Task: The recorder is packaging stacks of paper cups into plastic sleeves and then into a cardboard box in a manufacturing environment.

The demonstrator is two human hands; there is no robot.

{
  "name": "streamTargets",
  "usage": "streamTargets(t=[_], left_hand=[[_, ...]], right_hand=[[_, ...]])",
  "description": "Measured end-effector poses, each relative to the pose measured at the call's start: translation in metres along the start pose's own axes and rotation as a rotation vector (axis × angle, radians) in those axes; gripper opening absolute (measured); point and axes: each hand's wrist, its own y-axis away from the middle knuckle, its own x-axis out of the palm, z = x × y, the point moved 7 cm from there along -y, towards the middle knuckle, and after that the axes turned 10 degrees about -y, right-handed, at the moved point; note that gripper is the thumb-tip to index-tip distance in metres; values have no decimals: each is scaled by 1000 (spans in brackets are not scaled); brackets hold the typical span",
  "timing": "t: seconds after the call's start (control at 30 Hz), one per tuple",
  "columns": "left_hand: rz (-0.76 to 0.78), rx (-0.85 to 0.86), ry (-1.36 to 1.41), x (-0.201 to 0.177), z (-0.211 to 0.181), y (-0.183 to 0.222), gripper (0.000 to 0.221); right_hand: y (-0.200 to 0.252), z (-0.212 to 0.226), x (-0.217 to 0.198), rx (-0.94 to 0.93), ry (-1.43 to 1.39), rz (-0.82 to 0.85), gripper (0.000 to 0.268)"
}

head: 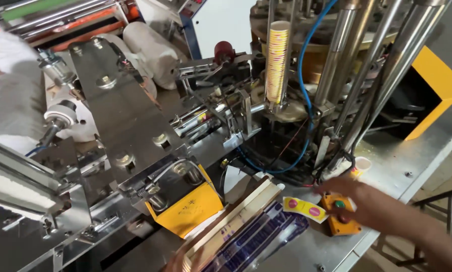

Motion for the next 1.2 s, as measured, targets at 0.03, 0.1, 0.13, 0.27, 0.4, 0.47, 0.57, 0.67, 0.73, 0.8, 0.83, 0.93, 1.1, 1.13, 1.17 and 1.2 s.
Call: streamTargets(t=[0.03,0.1,0.13,0.27,0.4,0.47,0.57,0.67,0.73,0.8,0.83,0.93,1.1,1.13,1.17,1.2], left_hand=[[5,-26,135,-6,-21,-38,57],[18,-93,408,-28,-86,-97,53],[22,-94,413,-61,-170,-189,53],[-344,154,117,-255,-426,-343,41],[-581,152,228,-289,-457,-485,67],[-629,195,211,-296,-465,-541,75],[-714,227,137,-293,-471,-601,88],[-730,173,12,-271,-459,-636,93],[-706,128,-58,-258,-451,-651,92],[-653,39,-107,-249,-441,-656,85],[-652,22,-114,-247,-442,-656,85],[-507,-99,-98,-231,-431,-657,99],[-610,4,-74,-214,-419,-665,105],[-608,4,-74,-225,-425,-672,105],[-655,26,-88,-239,-433,-677,96],[-698,53,-96,-249,-443,-683,88]], right_hand=[[-3,12,-14,5,-2,-6,58],[-4,43,-56,-89,242,-219,51],[-8,48,-66,-82,243,-217,51],[-5,88,-100,-303,445,-402,22],[14,111,-94,-483,270,-483,7],[19,92,-71,-473,88,-433,13],[18,29,-23,-376,-108,-316,20],[16,-55,29,-131,-209,-144,22],[21,-121,61,32,-294,-32,22],[33,-172,82,-176,-326,-73,15],[35,-181,84,-177,-330,-55,15],[42,-215,115,113,-357,250,26],[43,-245,127,222,-276,200,22],[42,-244,125,222,-278,200,22],[41,-244,122,221,-272,181,23],[42,-245,120,226,-268,158,23]])
